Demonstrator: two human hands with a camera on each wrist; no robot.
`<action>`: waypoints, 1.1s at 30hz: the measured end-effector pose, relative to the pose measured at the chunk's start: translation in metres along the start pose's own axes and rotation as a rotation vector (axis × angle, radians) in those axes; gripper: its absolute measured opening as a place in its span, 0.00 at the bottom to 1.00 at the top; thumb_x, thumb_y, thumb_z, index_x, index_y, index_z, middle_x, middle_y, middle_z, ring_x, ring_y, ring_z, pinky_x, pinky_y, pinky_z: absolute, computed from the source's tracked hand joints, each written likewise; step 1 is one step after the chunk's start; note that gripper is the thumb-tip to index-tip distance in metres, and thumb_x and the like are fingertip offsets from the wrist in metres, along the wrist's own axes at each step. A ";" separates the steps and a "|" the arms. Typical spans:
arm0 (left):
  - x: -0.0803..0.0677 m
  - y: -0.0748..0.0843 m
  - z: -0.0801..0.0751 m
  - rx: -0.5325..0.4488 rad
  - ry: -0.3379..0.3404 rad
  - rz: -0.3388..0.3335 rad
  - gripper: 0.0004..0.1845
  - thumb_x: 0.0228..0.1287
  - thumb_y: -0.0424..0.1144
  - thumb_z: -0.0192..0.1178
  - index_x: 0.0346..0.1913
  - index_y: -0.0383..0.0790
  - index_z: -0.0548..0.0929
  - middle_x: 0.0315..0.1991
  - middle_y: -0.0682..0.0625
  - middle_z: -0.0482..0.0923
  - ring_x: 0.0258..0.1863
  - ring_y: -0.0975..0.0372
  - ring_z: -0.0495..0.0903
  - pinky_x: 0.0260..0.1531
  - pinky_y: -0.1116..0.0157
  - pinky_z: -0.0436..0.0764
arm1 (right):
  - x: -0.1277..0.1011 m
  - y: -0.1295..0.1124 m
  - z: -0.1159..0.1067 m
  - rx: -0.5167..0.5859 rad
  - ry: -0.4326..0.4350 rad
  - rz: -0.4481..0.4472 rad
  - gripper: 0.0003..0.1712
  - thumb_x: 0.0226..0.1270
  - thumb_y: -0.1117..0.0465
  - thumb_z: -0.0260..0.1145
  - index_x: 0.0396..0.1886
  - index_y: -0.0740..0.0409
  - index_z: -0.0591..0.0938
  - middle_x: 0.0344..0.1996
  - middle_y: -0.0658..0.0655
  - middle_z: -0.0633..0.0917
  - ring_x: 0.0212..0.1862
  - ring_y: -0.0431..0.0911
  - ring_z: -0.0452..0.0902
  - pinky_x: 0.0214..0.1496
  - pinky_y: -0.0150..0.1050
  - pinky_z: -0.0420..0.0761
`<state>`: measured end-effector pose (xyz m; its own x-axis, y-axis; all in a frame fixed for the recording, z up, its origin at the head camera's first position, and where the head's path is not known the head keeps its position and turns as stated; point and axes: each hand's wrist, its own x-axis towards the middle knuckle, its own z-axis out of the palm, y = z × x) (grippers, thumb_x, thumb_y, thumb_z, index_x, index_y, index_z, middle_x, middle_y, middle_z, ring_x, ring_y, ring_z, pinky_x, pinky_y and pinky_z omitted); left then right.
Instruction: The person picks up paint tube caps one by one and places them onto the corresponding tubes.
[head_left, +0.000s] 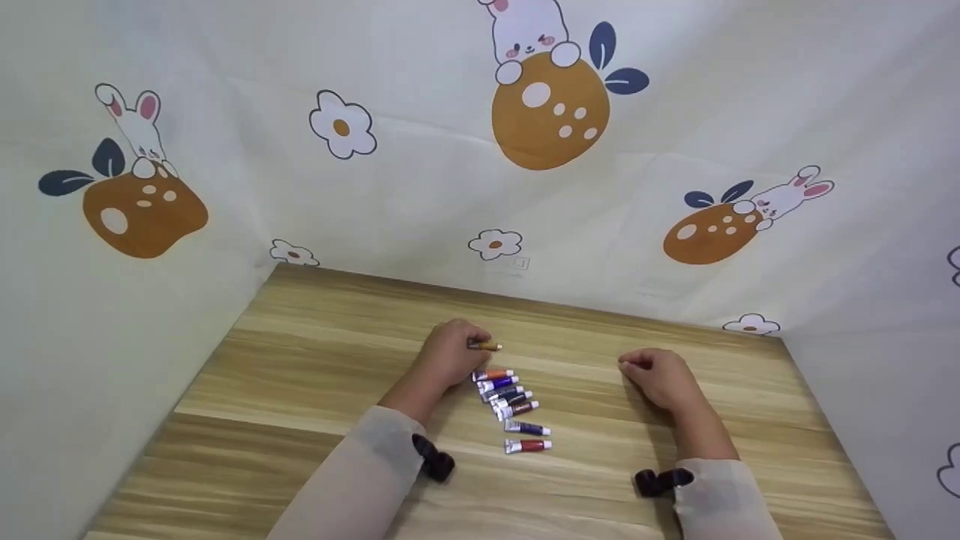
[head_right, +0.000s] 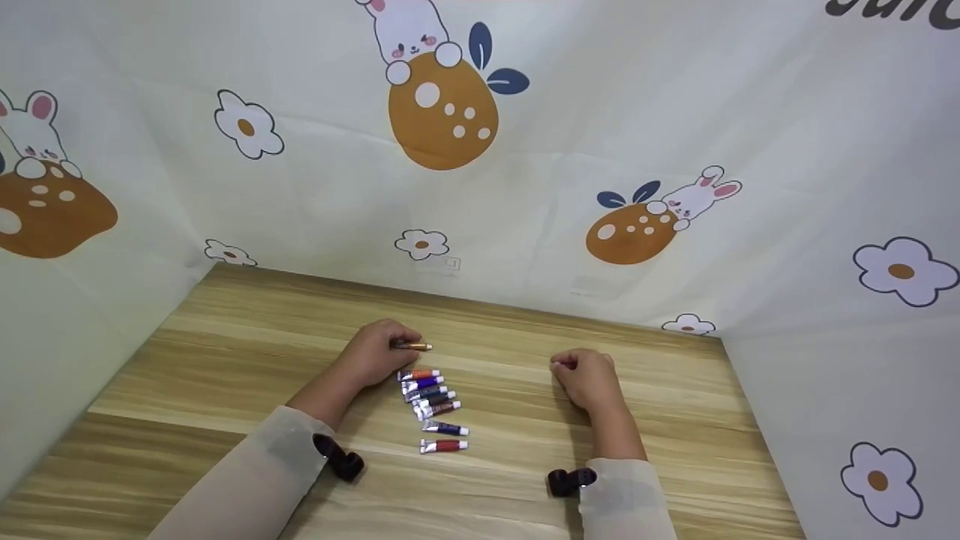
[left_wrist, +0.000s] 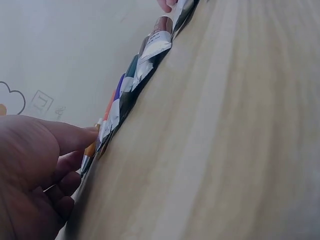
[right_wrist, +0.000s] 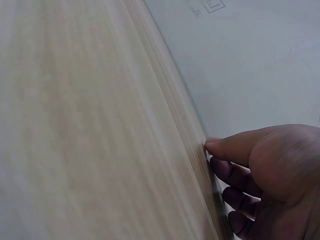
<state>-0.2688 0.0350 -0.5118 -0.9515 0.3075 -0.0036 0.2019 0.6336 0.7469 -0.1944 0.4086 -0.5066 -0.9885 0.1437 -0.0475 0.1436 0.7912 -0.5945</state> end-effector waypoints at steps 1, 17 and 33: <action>0.000 0.000 0.000 0.007 0.000 -0.003 0.16 0.68 0.39 0.73 0.57 0.49 0.91 0.57 0.50 0.86 0.61 0.53 0.82 0.68 0.51 0.80 | 0.000 0.000 0.000 0.000 0.000 -0.002 0.13 0.79 0.56 0.67 0.53 0.57 0.91 0.56 0.64 0.90 0.64 0.61 0.82 0.70 0.60 0.78; 0.001 -0.003 -0.001 0.003 0.013 -0.047 0.13 0.68 0.37 0.73 0.54 0.49 0.92 0.52 0.51 0.85 0.56 0.55 0.83 0.65 0.53 0.82 | 0.000 -0.001 -0.001 -0.009 0.008 -0.013 0.13 0.79 0.57 0.67 0.52 0.58 0.91 0.55 0.64 0.91 0.63 0.61 0.83 0.70 0.60 0.78; -0.003 -0.002 -0.007 -0.088 0.013 -0.095 0.10 0.73 0.40 0.69 0.53 0.49 0.89 0.56 0.49 0.81 0.57 0.54 0.81 0.66 0.52 0.81 | 0.000 -0.010 -0.006 -0.014 -0.027 0.025 0.14 0.80 0.55 0.66 0.54 0.56 0.90 0.55 0.62 0.90 0.60 0.57 0.83 0.67 0.57 0.79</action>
<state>-0.2678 0.0276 -0.5086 -0.9686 0.2390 -0.0691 0.0896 0.5944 0.7992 -0.1951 0.4045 -0.4959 -0.9855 0.1474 -0.0843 0.1688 0.7961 -0.5812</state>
